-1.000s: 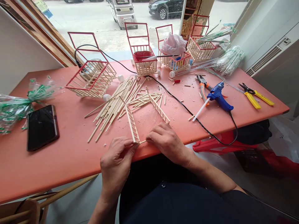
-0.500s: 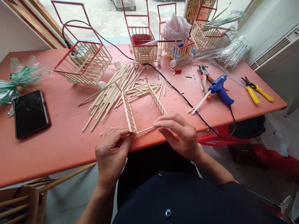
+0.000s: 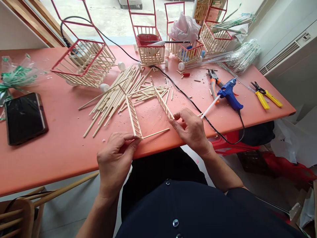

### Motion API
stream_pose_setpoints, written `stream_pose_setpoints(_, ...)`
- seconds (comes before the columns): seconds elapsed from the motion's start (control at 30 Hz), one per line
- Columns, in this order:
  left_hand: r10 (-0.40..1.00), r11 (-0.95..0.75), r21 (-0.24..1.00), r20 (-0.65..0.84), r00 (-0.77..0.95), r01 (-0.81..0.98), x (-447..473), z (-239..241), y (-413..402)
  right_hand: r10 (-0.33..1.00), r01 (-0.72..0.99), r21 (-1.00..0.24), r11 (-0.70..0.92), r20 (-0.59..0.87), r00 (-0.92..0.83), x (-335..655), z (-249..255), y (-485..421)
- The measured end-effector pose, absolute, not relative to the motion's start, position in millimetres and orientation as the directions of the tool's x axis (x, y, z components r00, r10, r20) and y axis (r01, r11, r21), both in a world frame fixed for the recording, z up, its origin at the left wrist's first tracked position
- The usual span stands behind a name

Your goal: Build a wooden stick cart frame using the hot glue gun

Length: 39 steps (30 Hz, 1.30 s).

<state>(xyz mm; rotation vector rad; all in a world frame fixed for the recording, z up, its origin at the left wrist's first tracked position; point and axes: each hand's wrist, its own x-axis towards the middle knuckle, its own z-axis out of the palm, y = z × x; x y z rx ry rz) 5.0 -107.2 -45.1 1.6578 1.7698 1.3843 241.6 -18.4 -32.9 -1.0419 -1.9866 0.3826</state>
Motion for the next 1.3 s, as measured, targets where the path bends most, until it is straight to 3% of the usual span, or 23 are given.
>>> stream_pose_setpoints(0.33,0.921,-0.145,0.796,0.325,-0.213,0.587,6.4,-37.3,-100.7,0.693,0.529,-0.484,0.697,0.646,-0.321,246.0,-32.7,-31.8)
stream_pose_setpoints(1.3,0.935,-0.171,0.773,0.323,-0.148,0.611,7.7,-38.1,-90.1,0.758,0.493,-0.586,0.643,0.576,-0.305,251.8,-35.8,-28.9)
